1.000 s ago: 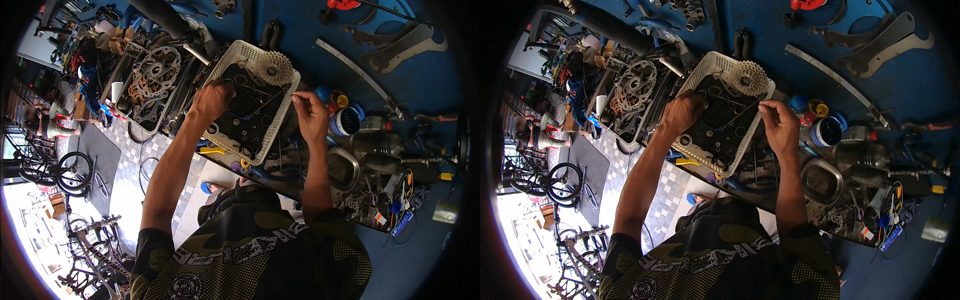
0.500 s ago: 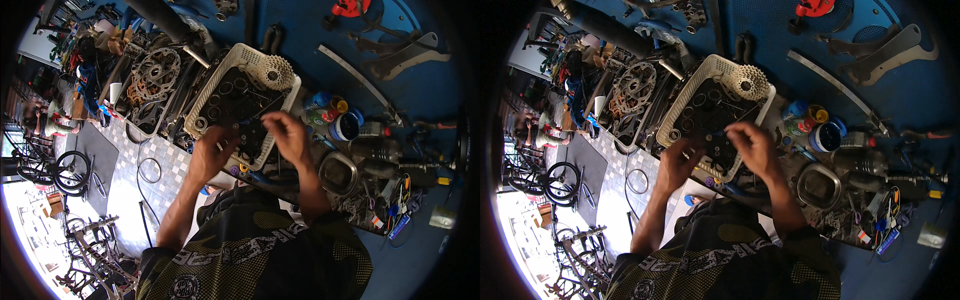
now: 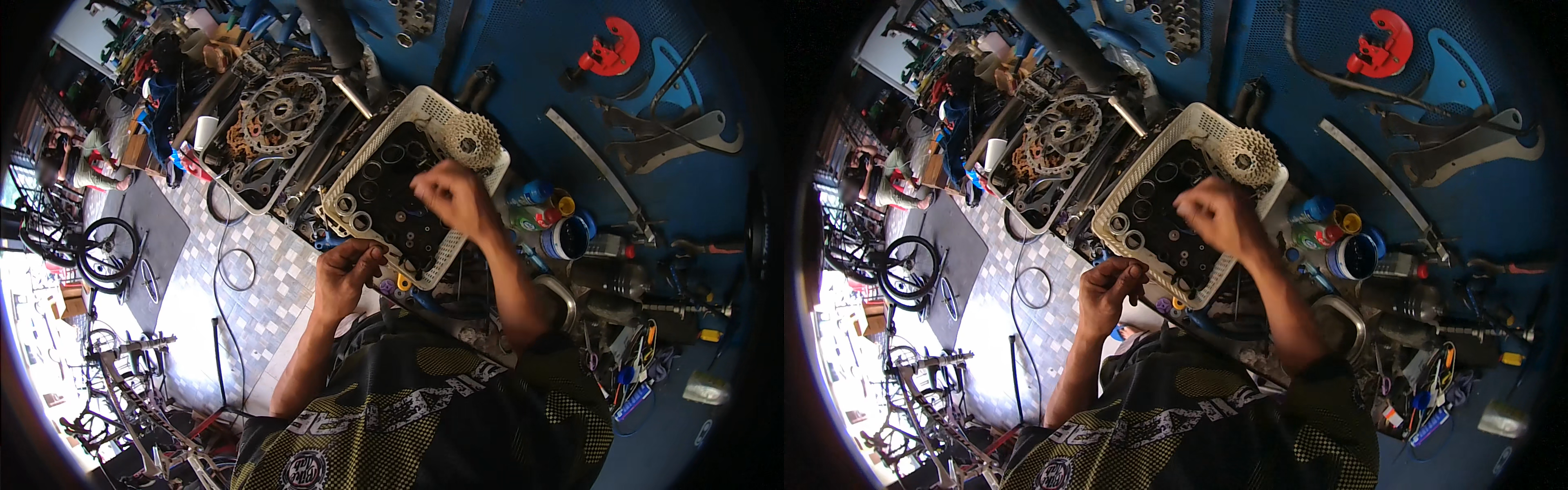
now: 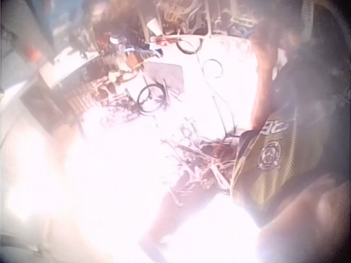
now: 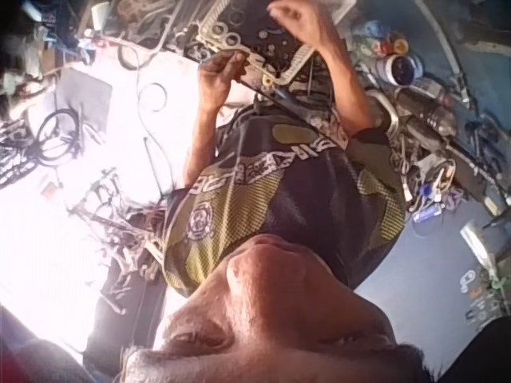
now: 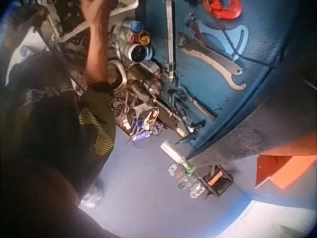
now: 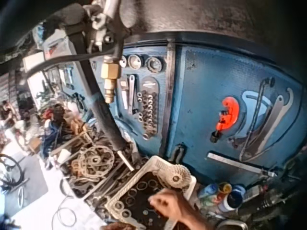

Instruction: The person works on a bicycle mounted on a repair stand, handling small parts and tools from a nearby workbench. They repeatedly insert and adjust small components into the bicycle frame, then return to the workbench to select additional parts.

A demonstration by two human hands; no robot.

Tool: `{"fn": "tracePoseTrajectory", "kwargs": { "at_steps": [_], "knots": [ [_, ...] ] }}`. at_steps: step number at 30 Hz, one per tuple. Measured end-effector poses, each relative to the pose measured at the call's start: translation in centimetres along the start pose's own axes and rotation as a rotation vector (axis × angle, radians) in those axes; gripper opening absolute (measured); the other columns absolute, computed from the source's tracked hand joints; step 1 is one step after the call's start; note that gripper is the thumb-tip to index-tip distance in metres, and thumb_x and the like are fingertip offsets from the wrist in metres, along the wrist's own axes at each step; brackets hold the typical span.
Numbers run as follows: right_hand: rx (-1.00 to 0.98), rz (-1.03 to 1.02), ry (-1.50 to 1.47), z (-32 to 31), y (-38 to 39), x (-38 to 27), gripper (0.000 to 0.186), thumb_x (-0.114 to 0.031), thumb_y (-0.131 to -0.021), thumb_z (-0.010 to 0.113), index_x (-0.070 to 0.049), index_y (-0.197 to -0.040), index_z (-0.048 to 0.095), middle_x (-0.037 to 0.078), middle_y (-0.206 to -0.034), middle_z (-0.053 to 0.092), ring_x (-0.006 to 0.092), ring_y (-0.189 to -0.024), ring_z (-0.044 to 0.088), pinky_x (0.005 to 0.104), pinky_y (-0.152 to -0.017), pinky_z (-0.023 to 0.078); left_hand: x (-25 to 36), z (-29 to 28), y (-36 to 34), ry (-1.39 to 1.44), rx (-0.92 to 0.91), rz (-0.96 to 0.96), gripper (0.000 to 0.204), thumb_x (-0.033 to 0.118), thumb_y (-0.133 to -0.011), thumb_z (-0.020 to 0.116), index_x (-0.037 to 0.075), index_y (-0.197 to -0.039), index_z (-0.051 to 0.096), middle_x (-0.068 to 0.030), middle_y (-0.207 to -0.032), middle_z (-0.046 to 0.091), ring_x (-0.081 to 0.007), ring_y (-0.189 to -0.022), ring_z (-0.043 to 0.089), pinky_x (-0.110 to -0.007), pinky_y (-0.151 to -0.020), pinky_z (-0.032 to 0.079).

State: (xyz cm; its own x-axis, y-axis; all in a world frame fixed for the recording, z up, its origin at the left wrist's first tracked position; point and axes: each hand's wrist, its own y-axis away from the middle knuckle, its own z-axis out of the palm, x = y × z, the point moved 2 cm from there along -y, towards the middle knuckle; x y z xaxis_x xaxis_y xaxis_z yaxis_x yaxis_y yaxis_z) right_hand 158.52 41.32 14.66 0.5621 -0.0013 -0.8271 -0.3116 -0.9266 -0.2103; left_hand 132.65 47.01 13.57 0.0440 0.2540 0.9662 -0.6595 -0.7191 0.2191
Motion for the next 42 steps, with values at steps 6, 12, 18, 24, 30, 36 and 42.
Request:
{"fn": "tracePoseTrajectory", "kwargs": {
  "at_steps": [6, 12, 18, 24, 30, 36, 42],
  "knots": [
    [-0.063, 0.032, 0.744, 0.7, -6.3, 8.2, 0.019, -0.011, -0.092, 0.073, -0.009, -0.110, 0.078, 0.008, -0.114, 0.068, 0.0324, -0.098, 0.072, 0.0458, -0.083, 0.058, -0.9, -1.0, 1.5, -0.146, 0.056, 0.005, 0.023, 0.021, -0.103, 0.071, -0.001, -0.110, 0.076, -0.0038, -0.088, 0.075, -0.0067, -0.070, 0.064, -0.024, -0.061, 0.051],
    [-0.055, -0.007, 0.825, 1.8, -6.6, 9.2, 0.020, -0.008, -0.085, 0.073, -0.007, -0.104, 0.080, 0.010, -0.109, 0.067, 0.0358, -0.090, 0.073, 0.0486, -0.082, 0.059, -1.9, -3.0, 3.5, -0.074, 0.126, -0.014, 0.023, 0.020, -0.103, 0.071, -0.001, -0.111, 0.076, -0.0043, -0.091, 0.076, -0.0073, -0.073, 0.065, -0.024, -0.061, 0.051],
    [-0.113, 0.025, 0.930, 2.4, -7.5, 9.3, 0.010, -0.006, -0.083, 0.073, -0.004, -0.093, 0.073, 0.016, -0.108, 0.068, 0.0367, -0.099, 0.072, 0.0494, -0.087, 0.058, -1.7, -3.8, 4.8, -0.113, 0.106, -0.053, 0.022, 0.019, -0.103, 0.070, -0.001, -0.110, 0.075, -0.0046, -0.090, 0.076, -0.0075, -0.075, 0.065, -0.024, -0.062, 0.052],
    [-0.022, 0.066, 0.608, 0.8, -6.8, 7.3, 0.014, -0.006, -0.087, 0.074, -0.005, -0.096, 0.064, 0.015, -0.099, 0.073, 0.0375, -0.091, 0.072, 0.0486, -0.080, 0.057, -1.5, -5.6, 6.6, -0.078, 0.140, -0.068, 0.020, 0.018, -0.104, 0.069, -0.001, -0.107, 0.075, -0.0044, -0.089, 0.075, -0.0080, -0.073, 0.065, -0.024, -0.062, 0.052],
    [0.001, 0.128, -0.391, 0.9, -3.1, 0.1, 0.037, -0.011, -0.098, 0.074, -0.003, -0.133, 0.065, 0.000, -0.097, 0.071, 0.0043, -0.076, 0.060, 0.0202, -0.065, 0.047, -0.9, -8.4, 9.3, -0.021, 0.198, -0.060, 0.020, 0.016, -0.103, 0.070, -0.003, -0.104, 0.075, -0.0072, -0.086, 0.074, -0.0095, -0.071, 0.065, -0.026, -0.061, 0.053],
    [-0.218, 0.050, -0.661, 8.3, -0.7, -10.1, 0.023, -0.005, -0.098, 0.075, 0.000, -0.120, 0.075, 0.004, -0.101, 0.076, 0.0051, -0.083, 0.065, 0.0200, -0.071, 0.051, 0.9, -13.0, 14.9, 0.078, 0.326, 0.055, 0.014, 0.009, -0.100, 0.073, -0.004, -0.105, 0.075, -0.0067, -0.087, 0.074, -0.0089, -0.070, 0.065, -0.024, -0.059, 0.052],
    [-0.481, 0.033, -0.738, 22.7, 2.0, -20.6, 0.021, 0.001, -0.099, 0.071, 0.001, -0.120, 0.073, 0.001, -0.098, 0.074, 0.0048, -0.087, 0.065, 0.0203, -0.076, 0.051, 1.8, -20.6, 27.1, 0.029, 0.635, 0.155, 0.009, 0.006, -0.096, 0.078, 0.001, -0.102, 0.076, -0.0034, -0.090, 0.076, -0.0059, -0.075, 0.064, -0.022, -0.062, 0.050]
  ]
}}
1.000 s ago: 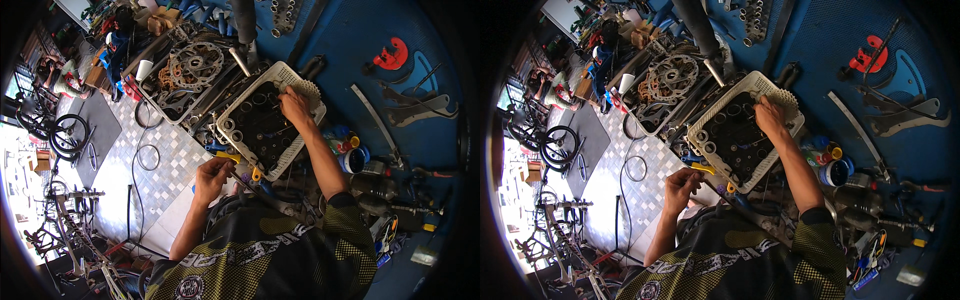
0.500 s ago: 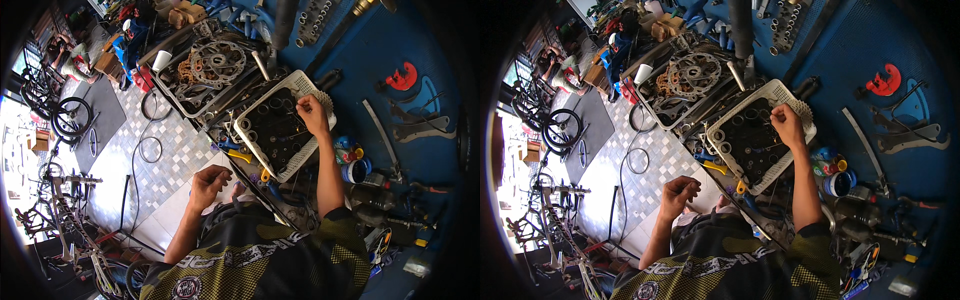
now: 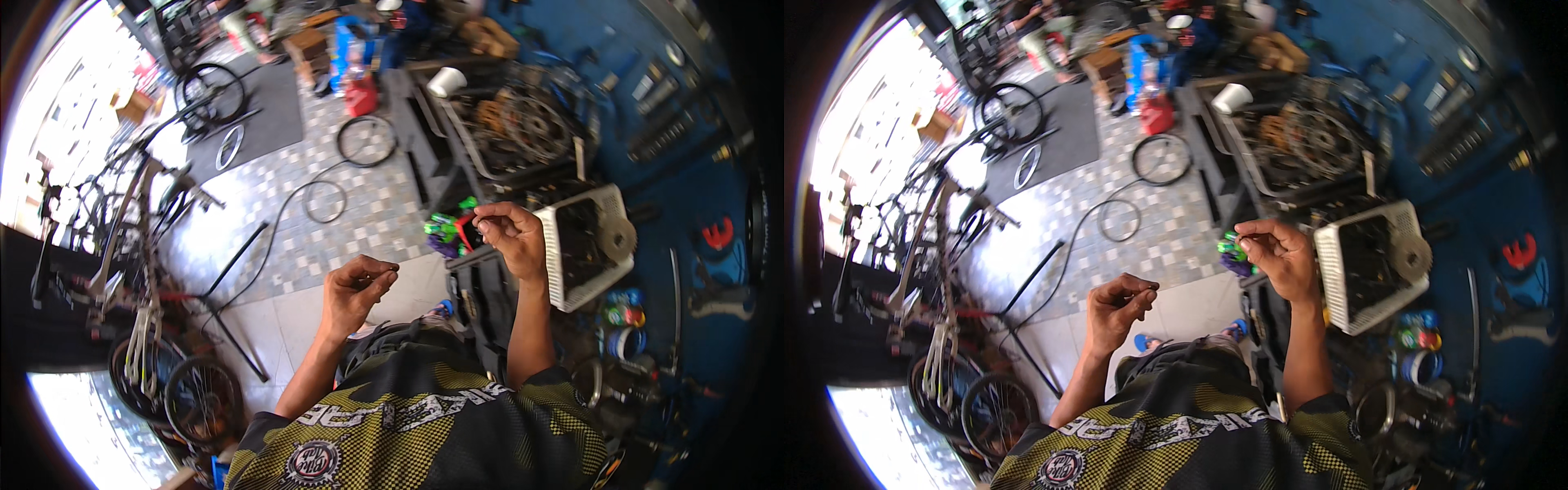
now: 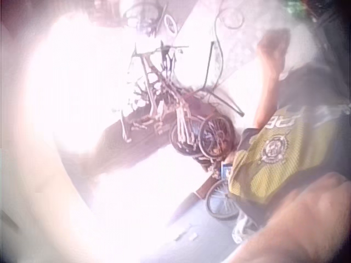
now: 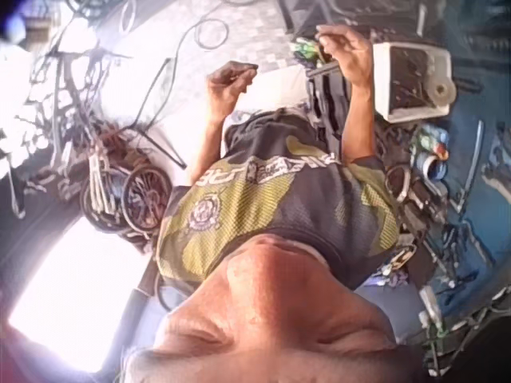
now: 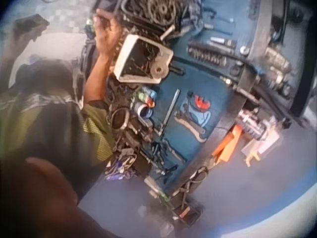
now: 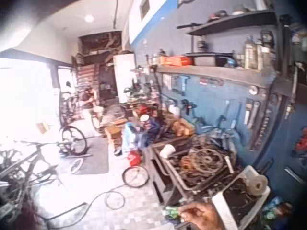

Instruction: The person works on a bicycle mounted on a repair stand, handling small parts and tools from a nearby workbench. They repeatedly insert and adjust small components into the bicycle frame, then return to the workbench to select additional parts.

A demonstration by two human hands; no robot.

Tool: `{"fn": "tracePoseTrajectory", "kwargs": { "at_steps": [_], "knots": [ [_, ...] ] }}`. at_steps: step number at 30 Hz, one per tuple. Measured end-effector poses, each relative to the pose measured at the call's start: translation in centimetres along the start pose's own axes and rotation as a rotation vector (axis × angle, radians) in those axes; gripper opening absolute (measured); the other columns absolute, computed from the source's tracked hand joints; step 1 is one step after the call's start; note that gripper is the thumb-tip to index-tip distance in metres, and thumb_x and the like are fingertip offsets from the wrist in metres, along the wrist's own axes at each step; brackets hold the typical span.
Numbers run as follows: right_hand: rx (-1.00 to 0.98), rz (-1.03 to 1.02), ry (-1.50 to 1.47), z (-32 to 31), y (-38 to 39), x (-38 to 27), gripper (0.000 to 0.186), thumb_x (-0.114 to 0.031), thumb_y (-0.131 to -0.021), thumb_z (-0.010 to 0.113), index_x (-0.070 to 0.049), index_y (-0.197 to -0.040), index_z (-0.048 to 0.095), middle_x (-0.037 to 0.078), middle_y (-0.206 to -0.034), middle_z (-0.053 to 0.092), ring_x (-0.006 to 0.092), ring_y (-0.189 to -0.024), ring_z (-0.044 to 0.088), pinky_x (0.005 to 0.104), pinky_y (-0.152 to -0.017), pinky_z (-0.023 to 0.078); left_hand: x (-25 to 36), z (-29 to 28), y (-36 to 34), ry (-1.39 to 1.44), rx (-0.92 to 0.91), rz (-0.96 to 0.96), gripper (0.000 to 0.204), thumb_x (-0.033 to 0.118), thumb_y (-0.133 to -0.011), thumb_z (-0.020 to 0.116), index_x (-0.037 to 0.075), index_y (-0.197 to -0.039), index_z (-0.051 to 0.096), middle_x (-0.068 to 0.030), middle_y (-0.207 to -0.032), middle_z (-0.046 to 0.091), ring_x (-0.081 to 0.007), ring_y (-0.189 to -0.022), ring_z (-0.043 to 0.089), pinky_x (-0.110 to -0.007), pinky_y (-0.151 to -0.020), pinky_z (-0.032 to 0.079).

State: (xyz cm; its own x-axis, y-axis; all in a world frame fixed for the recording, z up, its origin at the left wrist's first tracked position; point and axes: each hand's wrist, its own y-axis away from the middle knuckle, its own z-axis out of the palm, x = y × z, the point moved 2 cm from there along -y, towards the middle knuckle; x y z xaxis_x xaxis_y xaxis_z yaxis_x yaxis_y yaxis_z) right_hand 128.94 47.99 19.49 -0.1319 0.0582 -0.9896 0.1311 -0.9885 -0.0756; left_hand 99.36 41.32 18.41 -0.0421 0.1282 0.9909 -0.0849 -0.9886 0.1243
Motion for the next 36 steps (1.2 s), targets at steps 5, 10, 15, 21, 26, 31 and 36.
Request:
{"fn": "tracePoseTrajectory", "kwargs": {
  "at_steps": [5, 10, 15, 21, 26, 31, 36],
  "knots": [
    [-0.258, -0.051, -0.042, 16.6, -2.9, 2.7, 0.020, -0.001, -0.096, 0.074, -0.001, -0.116, 0.070, 0.002, -0.103, 0.072, 0.0071, -0.093, 0.067, 0.0220, -0.080, 0.053, 1.2, -12.4, 6.4, -0.163, 0.275, 0.213, 0.007, 0.001, -0.092, 0.079, 0.002, -0.099, 0.078, -0.0062, -0.102, 0.078, -0.0070, -0.077, 0.068, -0.023, -0.064, 0.053],
    [-0.457, -0.017, 0.057, 34.1, -4.3, 5.6, 0.013, -0.005, -0.095, 0.077, -0.003, -0.106, 0.071, 0.000, -0.092, 0.072, 0.0055, -0.082, 0.065, 0.0221, -0.073, 0.050, 1.4, -24.1, 13.5, -0.153, 0.564, 0.230, 0.011, -0.001, -0.092, 0.076, 0.003, -0.102, 0.075, -0.0033, -0.103, 0.073, -0.0069, -0.087, 0.067, -0.022, -0.069, 0.051],
    [-0.778, 0.068, 0.085, 48.3, -2.4, 9.2, 0.010, -0.006, -0.093, 0.077, -0.006, -0.103, 0.073, -0.002, -0.088, 0.072, 0.0059, -0.077, 0.064, 0.0234, -0.068, 0.051, 0.5, -32.9, 20.6, -0.203, 0.827, 0.316, 0.007, 0.007, -0.099, 0.071, 0.002, -0.103, 0.072, -0.0041, -0.101, 0.071, -0.0081, -0.081, 0.065, -0.022, -0.067, 0.051],
    [-1.145, -0.048, 0.216, 62.1, -0.3, 12.5, 0.013, -0.004, -0.092, 0.077, -0.006, -0.105, 0.074, 0.003, -0.093, 0.074, 0.0092, -0.075, 0.065, 0.0253, -0.065, 0.052, -2.0, -39.0, 27.5, 0.050, 1.185, 0.232, 0.005, 0.005, -0.098, 0.072, 0.001, -0.100, 0.072, -0.0024, -0.095, 0.070, -0.0059, -0.077, 0.062, -0.023, -0.067, 0.049],
    [-1.332, 0.026, 0.186, 73.4, -0.2, 14.8, 0.013, -0.005, -0.094, 0.075, -0.003, -0.107, 0.075, 0.003, -0.093, 0.074, 0.0067, -0.074, 0.064, 0.0241, -0.066, 0.052, -2.8, -47.2, 31.3, 0.043, 1.438, 0.221, 0.007, 0.007, -0.097, 0.076, 0.001, -0.099, 0.072, -0.0001, -0.089, 0.068, -0.0032, -0.073, 0.060, -0.020, -0.063, 0.048],
    [-1.375, -0.048, 0.167, 85.3, -1.2, 16.0, 0.014, -0.005, -0.095, 0.075, -0.003, -0.109, 0.075, 0.000, -0.089, 0.072, 0.0046, -0.073, 0.060, 0.0233, -0.065, 0.050, -1.2, -58.9, 33.0, -0.045, 1.606, 0.124, 0.010, 0.010, -0.097, 0.077, 0.001, -0.101, 0.074, 0.0017, -0.074, 0.067, -0.0031, -0.065, 0.061, -0.021, -0.054, 0.046],
    [-1.424, -0.113, 0.149, 95.2, -3.4, 15.5, 0.011, -0.003, -0.094, 0.075, -0.003, -0.105, 0.075, 0.002, -0.090, 0.071, 0.0069, -0.072, 0.063, 0.0241, -0.064, 0.050, 0.2, -71.8, 33.8, -0.296, 1.664, 0.125, 0.009, 0.007, -0.096, 0.076, 0.002, -0.104, 0.076, -0.0017, -0.078, 0.072, -0.0049, -0.066, 0.064, -0.022, -0.055, 0.050]
  ]
}}
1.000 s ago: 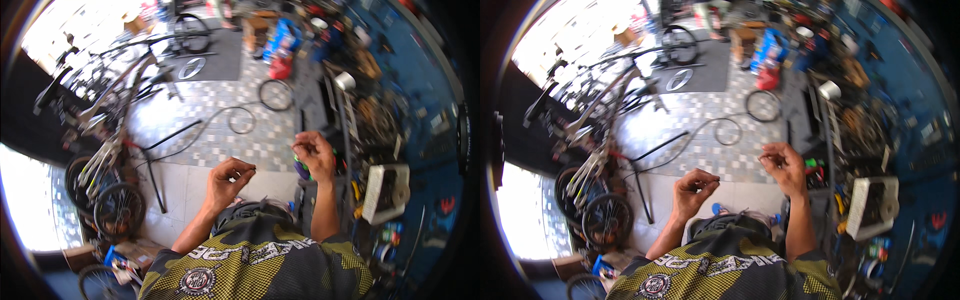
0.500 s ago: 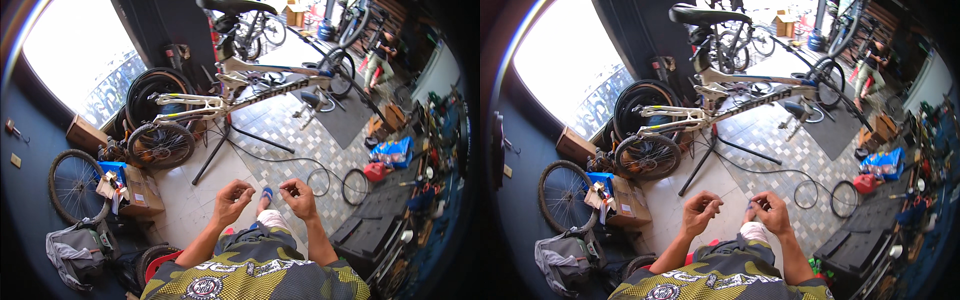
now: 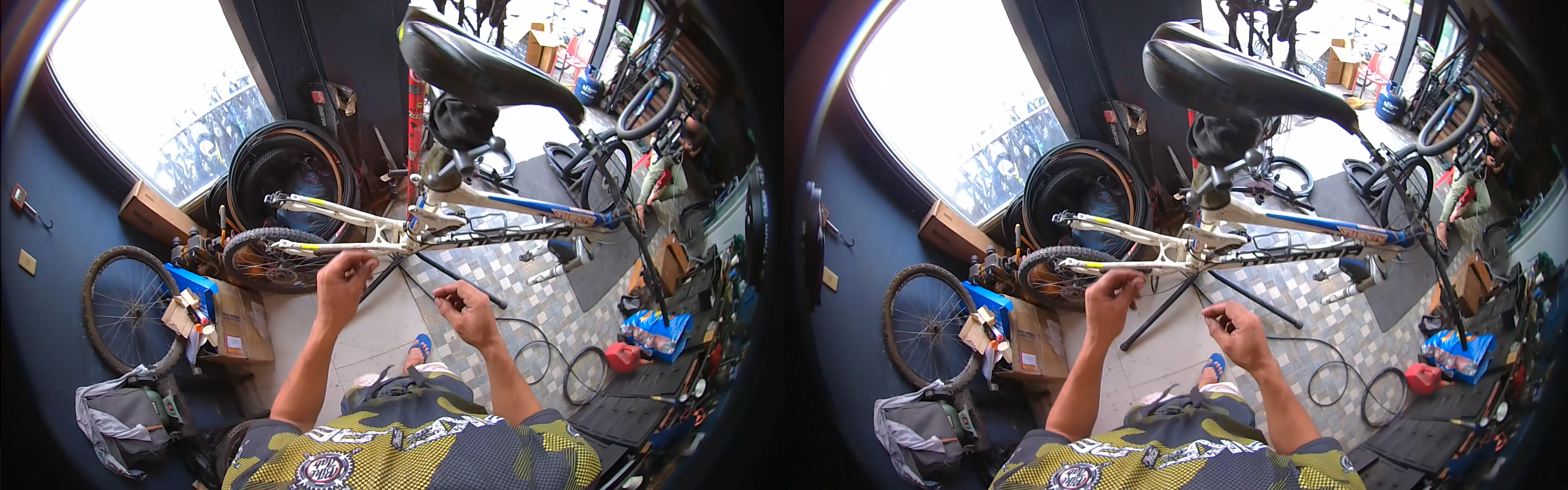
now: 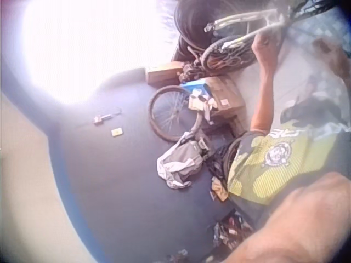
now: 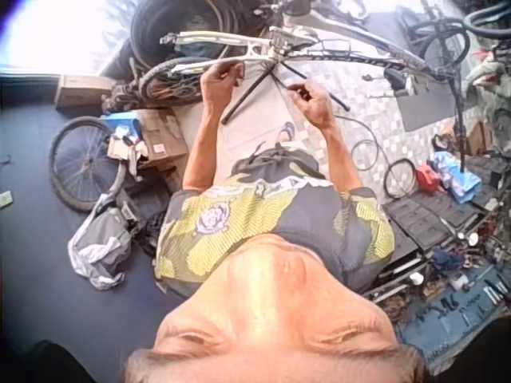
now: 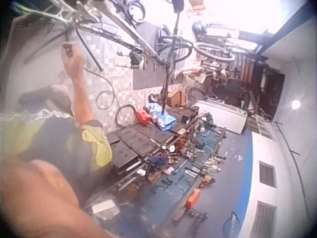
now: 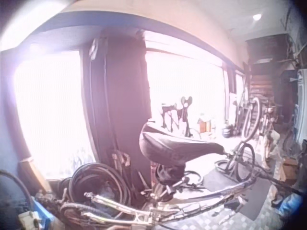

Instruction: The person works on a bicycle mounted on a repair stand, handling small parts and tools from a nearby workbench. They repeatedly insert and adjust small components into the bicycle frame, then return to the workbench to select additional parts.

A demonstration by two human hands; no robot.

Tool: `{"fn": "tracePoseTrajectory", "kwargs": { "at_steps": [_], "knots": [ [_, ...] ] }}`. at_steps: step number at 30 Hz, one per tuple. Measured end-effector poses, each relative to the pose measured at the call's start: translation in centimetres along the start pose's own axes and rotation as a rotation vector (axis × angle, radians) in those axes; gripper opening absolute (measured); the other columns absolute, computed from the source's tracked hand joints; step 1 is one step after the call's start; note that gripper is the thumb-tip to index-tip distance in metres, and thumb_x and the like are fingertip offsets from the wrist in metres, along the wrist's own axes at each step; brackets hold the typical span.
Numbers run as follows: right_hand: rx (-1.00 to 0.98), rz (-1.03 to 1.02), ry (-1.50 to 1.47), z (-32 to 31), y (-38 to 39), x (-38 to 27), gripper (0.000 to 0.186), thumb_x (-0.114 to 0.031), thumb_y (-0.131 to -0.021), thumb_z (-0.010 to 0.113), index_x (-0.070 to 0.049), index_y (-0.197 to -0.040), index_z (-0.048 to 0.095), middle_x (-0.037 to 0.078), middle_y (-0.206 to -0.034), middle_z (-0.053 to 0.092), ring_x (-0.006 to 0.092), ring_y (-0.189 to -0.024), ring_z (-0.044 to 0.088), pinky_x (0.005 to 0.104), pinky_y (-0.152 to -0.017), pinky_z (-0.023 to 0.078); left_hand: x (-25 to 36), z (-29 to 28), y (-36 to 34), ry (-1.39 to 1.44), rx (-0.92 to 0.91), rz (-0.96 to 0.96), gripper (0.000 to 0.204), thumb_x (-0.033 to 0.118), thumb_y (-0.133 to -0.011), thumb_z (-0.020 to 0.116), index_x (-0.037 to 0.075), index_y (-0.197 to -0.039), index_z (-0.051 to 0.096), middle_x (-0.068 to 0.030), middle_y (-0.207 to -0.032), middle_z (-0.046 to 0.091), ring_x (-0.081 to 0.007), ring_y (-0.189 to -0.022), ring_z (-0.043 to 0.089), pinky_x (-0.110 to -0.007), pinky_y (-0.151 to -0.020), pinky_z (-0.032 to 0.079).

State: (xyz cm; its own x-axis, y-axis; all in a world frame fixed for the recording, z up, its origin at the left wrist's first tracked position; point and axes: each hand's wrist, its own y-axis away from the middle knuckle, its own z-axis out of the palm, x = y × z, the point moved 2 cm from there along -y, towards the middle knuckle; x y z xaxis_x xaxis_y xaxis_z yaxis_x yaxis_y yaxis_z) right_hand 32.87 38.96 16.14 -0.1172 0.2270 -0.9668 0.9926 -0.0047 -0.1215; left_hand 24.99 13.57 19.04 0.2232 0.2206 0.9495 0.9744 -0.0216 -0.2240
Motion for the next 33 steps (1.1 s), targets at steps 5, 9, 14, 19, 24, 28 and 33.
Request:
{"fn": "tracePoseTrajectory", "kwargs": {
  "at_steps": [5, 9, 14, 19, 24, 28, 33],
  "knots": [
    [0.068, -0.052, 0.133, -2.2, -4.7, -0.2, 0.010, -0.001, -0.094, 0.074, -0.003, -0.104, 0.074, 0.004, -0.090, 0.070, 0.0094, -0.072, 0.064, 0.0252, -0.061, 0.049, -3.4, 2.4, -9.5, 0.142, -0.052, -0.010, 0.011, 0.005, -0.098, 0.075, -0.001, -0.108, 0.075, -0.0051, -0.086, 0.077, -0.0085, -0.073, 0.070, -0.025, -0.060, 0.058],
    [0.252, 0.007, 0.236, -3.6, -4.6, 0.8, 0.012, -0.001, -0.092, 0.073, -0.004, -0.103, 0.074, 0.005, -0.089, 0.069, 0.0111, -0.069, 0.063, 0.0267, -0.061, 0.049, -5.4, 5.7, -14.9, 0.082, -0.166, 0.004, 0.014, 0.005, -0.096, 0.078, -0.003, -0.108, 0.075, -0.0051, -0.086, 0.077, -0.0083, -0.074, 0.070, -0.025, -0.063, 0.059],
    [0.500, 0.199, 0.272, -2.6, -2.3, 2.1, 0.011, -0.002, -0.092, 0.073, -0.004, -0.102, 0.075, 0.006, -0.087, 0.068, 0.0138, -0.067, 0.062, 0.0287, -0.062, 0.049, -6.4, 8.3, -19.0, -0.014, -0.240, 0.335, 0.014, 0.002, -0.091, 0.080, 0.004, -0.104, 0.077, -0.0060, -0.102, 0.074, -0.0087, -0.082, 0.068, -0.024, -0.065, 0.056],
    [0.707, 0.300, 0.248, 2.0, -2.9, 1.6, 0.012, -0.002, -0.091, 0.073, -0.004, -0.103, 0.074, 0.006, -0.088, 0.069, 0.0128, -0.067, 0.062, 0.0281, -0.062, 0.049, -7.2, 9.2, -20.9, 0.058, -0.318, 0.462, 0.017, -0.002, -0.088, 0.080, 0.004, -0.102, 0.072, -0.0092, -0.104, 0.071, -0.0182, -0.079, 0.071, -0.028, -0.062, 0.061],
    [0.641, 0.264, 0.328, 7.1, -6.5, 0.3, 0.012, 0.001, -0.092, 0.073, -0.002, -0.103, 0.074, 0.005, -0.092, 0.071, 0.0085, -0.072, 0.063, 0.0258, -0.063, 0.050, -7.9, 9.6, -22.0, 0.151, -0.429, 0.545, 0.020, -0.006, -0.087, 0.078, 0.003, -0.103, 0.069, -0.0112, -0.105, 0.070, -0.0190, -0.087, 0.071, -0.029, -0.064, 0.064],
    [0.647, 0.276, 0.279, 9.3, -8.0, -0.3, 0.015, 0.004, -0.091, 0.072, -0.002, -0.105, 0.074, 0.006, -0.093, 0.071, 0.0097, -0.072, 0.063, 0.0249, -0.063, 0.049, -8.6, 9.7, -22.7, 0.205, -0.534, 0.557, 0.023, -0.006, -0.088, 0.076, 0.003, -0.106, 0.065, -0.0115, -0.107, 0.068, -0.0213, -0.089, 0.071, -0.030, -0.068, 0.065],
    [0.729, 0.295, 0.344, 10.2, -8.4, -1.0, 0.015, 0.004, -0.091, 0.072, -0.003, -0.105, 0.074, 0.006, -0.094, 0.071, 0.0097, -0.072, 0.062, 0.0255, -0.063, 0.049, -9.5, 10.1, -22.9, 0.238, -0.576, 0.509, 0.028, -0.006, -0.089, 0.075, 0.003, -0.112, 0.061, -0.0124, -0.107, 0.067, -0.0222, -0.090, 0.071, -0.032, -0.070, 0.065]
  ]
}}
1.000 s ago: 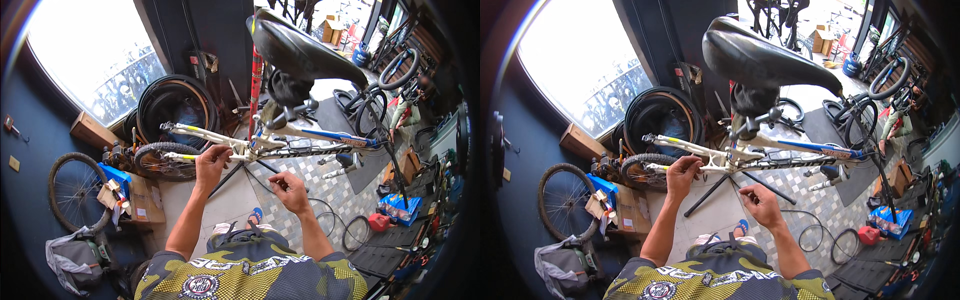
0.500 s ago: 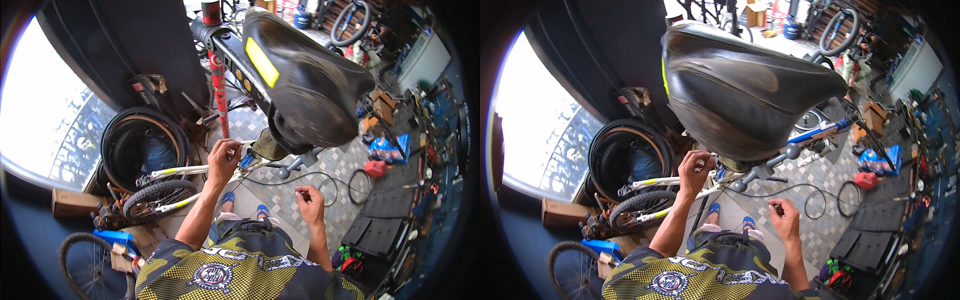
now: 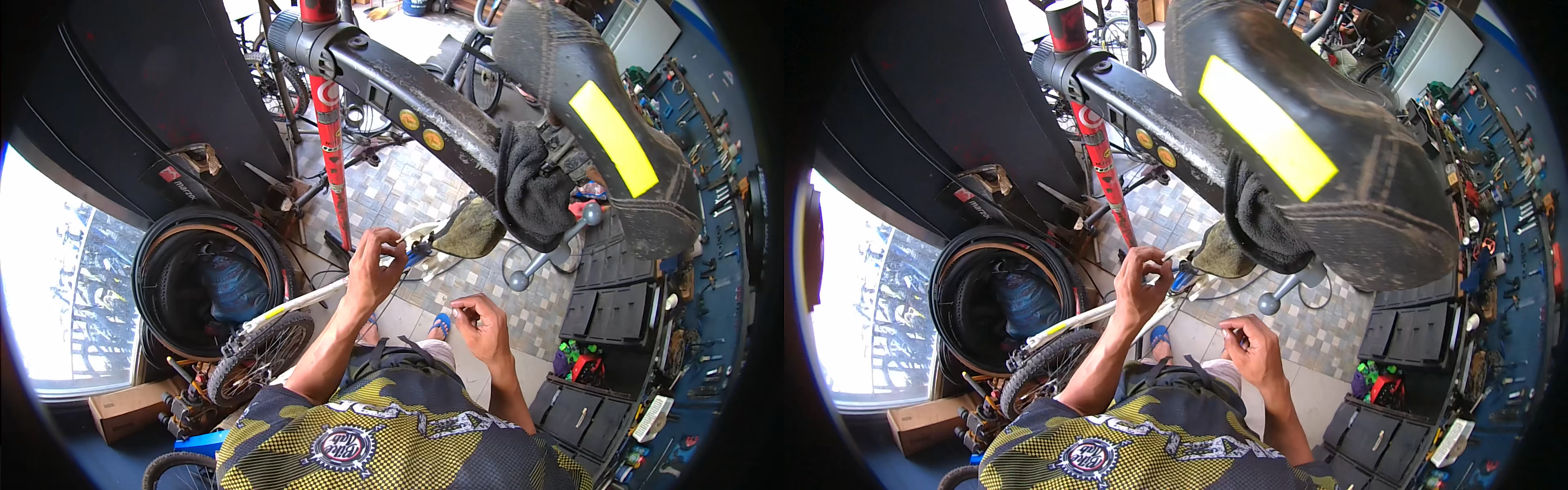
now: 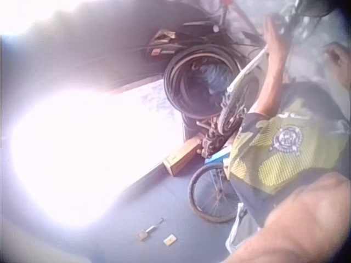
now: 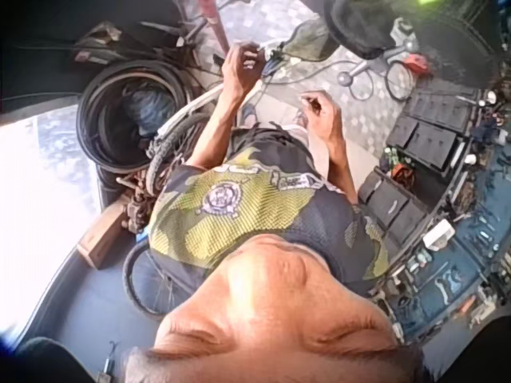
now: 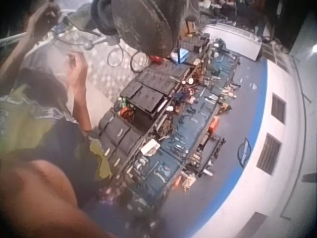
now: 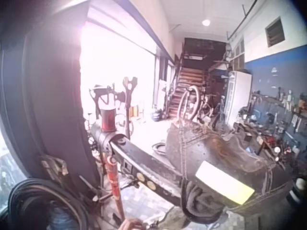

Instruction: The person works on a bicycle mounted on a repair stand, handling small parts and tools from a nearby workbench. They repeatedly insert and adjust small components into the bicycle frame, then return to the workbench to select additional parts.

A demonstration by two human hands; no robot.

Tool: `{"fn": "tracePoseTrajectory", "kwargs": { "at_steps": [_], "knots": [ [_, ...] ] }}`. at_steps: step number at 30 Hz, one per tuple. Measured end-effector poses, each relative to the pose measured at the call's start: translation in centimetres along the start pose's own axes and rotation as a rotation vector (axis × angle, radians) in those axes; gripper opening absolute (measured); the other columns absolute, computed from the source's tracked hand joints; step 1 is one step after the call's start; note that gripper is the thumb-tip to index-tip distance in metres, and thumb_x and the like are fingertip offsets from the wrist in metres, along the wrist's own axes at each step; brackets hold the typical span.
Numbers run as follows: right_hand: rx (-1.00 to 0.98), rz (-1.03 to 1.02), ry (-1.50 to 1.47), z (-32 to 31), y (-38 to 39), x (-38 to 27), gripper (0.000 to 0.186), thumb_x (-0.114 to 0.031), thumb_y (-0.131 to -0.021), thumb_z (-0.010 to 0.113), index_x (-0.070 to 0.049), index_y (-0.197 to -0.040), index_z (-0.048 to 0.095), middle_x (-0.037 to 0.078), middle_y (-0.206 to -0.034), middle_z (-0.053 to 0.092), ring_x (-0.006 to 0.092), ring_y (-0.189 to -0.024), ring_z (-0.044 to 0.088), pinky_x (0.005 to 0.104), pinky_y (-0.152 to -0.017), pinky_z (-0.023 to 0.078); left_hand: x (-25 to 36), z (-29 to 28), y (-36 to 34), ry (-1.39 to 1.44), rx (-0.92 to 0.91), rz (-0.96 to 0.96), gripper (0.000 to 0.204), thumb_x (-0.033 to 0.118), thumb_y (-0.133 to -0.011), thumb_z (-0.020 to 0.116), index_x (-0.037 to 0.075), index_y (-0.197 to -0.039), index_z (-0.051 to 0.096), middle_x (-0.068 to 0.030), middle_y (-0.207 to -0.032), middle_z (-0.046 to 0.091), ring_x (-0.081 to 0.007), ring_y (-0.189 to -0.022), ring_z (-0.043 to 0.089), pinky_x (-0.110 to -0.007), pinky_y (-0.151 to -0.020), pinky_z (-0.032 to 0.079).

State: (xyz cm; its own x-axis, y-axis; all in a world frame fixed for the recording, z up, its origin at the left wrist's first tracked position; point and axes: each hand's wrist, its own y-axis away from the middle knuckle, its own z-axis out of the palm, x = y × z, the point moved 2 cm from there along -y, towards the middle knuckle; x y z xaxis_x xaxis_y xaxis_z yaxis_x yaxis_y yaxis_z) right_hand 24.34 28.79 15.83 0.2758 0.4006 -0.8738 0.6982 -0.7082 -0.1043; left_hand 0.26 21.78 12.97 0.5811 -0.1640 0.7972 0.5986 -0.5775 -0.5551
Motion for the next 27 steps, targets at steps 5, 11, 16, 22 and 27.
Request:
{"fn": "tracePoseTrajectory", "kwargs": {
  "at_steps": [5, 11, 16, 22, 27],
  "knots": [
    [0.052, 0.030, 0.064, 0.3, 0.4, -0.8, 0.015, 0.004, -0.091, 0.072, -0.003, -0.104, 0.074, 0.006, -0.093, 0.071, 0.0102, -0.071, 0.062, 0.0259, -0.063, 0.049, -1.1, 0.5, 0.4, 0.058, -0.022, -0.075, 0.042, -0.008, -0.089, 0.075, 0.004, -0.123, 0.053, -0.0121, -0.106, 0.066, -0.0200, -0.093, 0.072, -0.032, -0.070, 0.066],
    [0.062, 0.050, 0.089, 0.8, 0.3, -1.5, 0.015, 0.003, -0.092, 0.072, -0.003, -0.105, 0.073, 0.006, -0.092, 0.071, 0.0096, -0.071, 0.062, 0.0255, -0.064, 0.049, -1.9, 0.9, 0.8, 0.072, 0.004, 0.065, 0.038, 0.000, -0.094, 0.075, 0.004, -0.123, 0.052, -0.0166, -0.108, 0.065, -0.0271, -0.083, 0.073, -0.037, -0.071, 0.059],
    [0.135, 0.131, -0.006, 0.7, -0.9, -2.7, 0.018, 0.003, -0.094, 0.071, -0.001, -0.111, 0.073, 0.006, -0.094, 0.073, 0.0076, -0.075, 0.064, 0.0237, -0.066, 0.050, -2.3, 0.3, 1.2, 0.130, -0.059, 0.008, 0.042, 0.000, -0.094, 0.076, 0.005, -0.127, 0.050, -0.0181, -0.112, 0.065, -0.0293, -0.088, 0.073, -0.038, -0.072, 0.061],
    [0.065, -0.084, 0.163, -0.8, -4.8, -5.1, 0.019, 0.002, -0.092, 0.076, -0.004, -0.110, 0.077, 0.007, -0.093, 0.074, 0.0111, -0.070, 0.064, 0.0252, -0.062, 0.049, -2.6, -0.3, 1.8, 0.309, 0.028, -0.021, 0.047, -0.009, -0.091, 0.075, 0.004, -0.130, 0.051, -0.0179, -0.119, 0.063, -0.0240, -0.097, 0.072, -0.032, -0.074, 0.065],
    [-0.099, -0.182, 0.378, -0.3, -7.7, -6.1, 0.017, -0.006, -0.091, 0.079, -0.005, -0.107, 0.078, 0.009, -0.095, 0.078, 0.0210, -0.074, 0.072, 0.0326, -0.062, 0.054, -3.6, -2.1, 3.5, 0.313, 0.059, -0.075, 0.052, -0.012, -0.090, 0.073, 0.003, -0.133, 0.049, -0.0175, -0.122, 0.062, -0.0218, -0.099, 0.071, -0.031, -0.072, 0.064]
  ]
}}
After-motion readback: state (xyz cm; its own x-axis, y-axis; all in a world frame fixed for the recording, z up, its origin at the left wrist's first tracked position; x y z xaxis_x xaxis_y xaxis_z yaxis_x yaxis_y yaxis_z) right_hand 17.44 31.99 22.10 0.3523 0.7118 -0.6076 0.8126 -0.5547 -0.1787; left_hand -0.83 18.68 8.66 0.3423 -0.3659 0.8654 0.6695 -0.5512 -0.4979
